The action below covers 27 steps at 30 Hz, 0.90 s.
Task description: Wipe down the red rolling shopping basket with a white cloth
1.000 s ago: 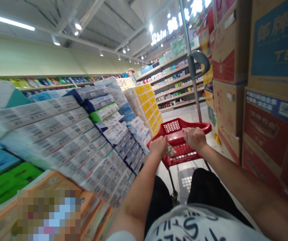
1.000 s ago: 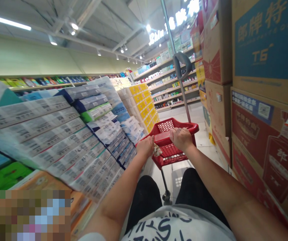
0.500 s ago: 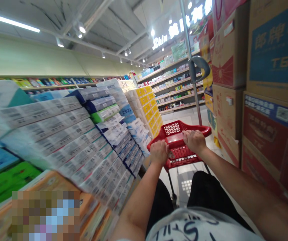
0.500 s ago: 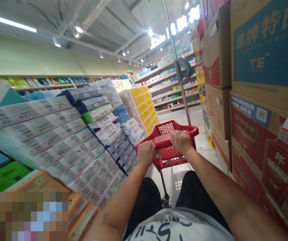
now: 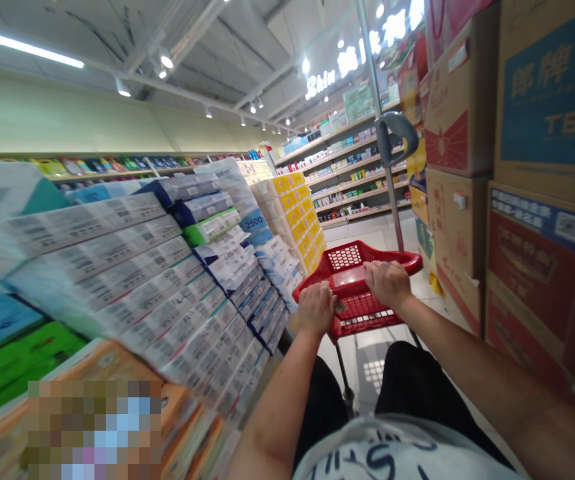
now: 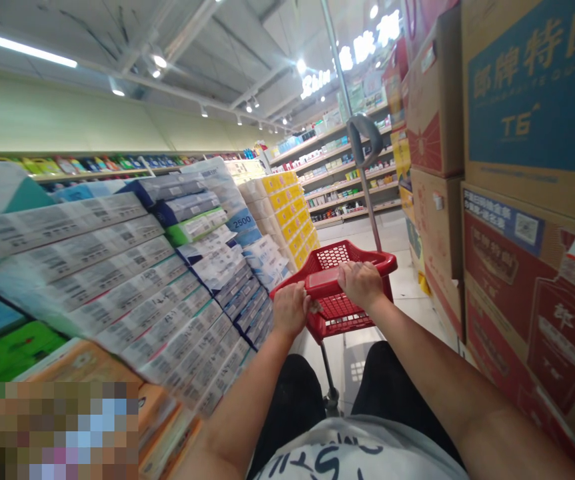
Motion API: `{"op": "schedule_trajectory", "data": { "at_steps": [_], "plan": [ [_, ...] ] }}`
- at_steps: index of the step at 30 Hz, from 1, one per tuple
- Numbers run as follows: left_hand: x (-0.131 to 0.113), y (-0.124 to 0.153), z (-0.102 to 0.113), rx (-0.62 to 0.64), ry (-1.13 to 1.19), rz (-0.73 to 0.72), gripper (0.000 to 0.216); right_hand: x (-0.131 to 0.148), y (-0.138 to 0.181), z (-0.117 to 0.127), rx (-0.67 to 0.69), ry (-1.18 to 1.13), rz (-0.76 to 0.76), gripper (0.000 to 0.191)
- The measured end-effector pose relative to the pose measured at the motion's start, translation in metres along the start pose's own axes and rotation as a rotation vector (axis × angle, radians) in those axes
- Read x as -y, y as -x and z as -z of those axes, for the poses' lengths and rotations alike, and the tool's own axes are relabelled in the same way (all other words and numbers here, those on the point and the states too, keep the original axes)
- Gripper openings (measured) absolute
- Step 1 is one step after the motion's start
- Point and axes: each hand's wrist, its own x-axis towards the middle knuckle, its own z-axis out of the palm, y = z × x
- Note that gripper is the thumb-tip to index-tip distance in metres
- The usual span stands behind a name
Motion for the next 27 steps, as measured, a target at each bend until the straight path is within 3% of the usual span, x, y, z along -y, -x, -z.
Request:
{"op": "schedule_trajectory", "data": {
  "at_steps": [4,6,8,11,14,16,18,20,24,27],
  "plan": [
    [0.009,-0.021,0.006,0.203,0.036,0.137,0.051,0.001,0.0,0.001,-0.002,0.009,0.012,0.032],
    [0.015,-0.029,0.009,0.27,0.046,0.137,0.053,0.001,0.0,0.0,-0.003,0.007,0.021,0.032],
    [0.019,-0.025,0.009,0.23,0.06,0.079,0.049,0.0,0.0,0.0,0.003,0.002,0.022,0.032],
    [0.023,-0.005,0.003,0.037,0.082,-0.031,0.036,0.0,0.0,-0.001,0.008,-0.006,0.017,0.032],
    [0.024,0.008,-0.004,-0.077,0.088,-0.03,0.033,0.0,0.0,-0.001,0.002,-0.004,0.008,0.032],
    [0.024,0.004,-0.004,-0.051,0.097,0.073,0.034,0.0,0.0,-0.001,0.006,-0.003,0.006,0.032],
    [0.026,-0.006,-0.001,0.059,0.103,0.165,0.043,-0.001,0.001,-0.002,0.013,-0.004,0.006,0.032],
    [0.031,-0.013,0.002,0.128,0.105,0.154,0.044,-0.003,0.001,-0.003,0.02,-0.008,0.01,0.032],
    [0.044,-0.005,0.004,0.048,0.148,0.017,0.036,-0.004,0.001,-0.005,0.024,-0.01,0.014,0.033],
    [0.046,-0.003,0.003,0.007,0.129,0.065,0.039,-0.002,0.001,-0.004,0.02,-0.004,0.012,0.033]
  ]
}}
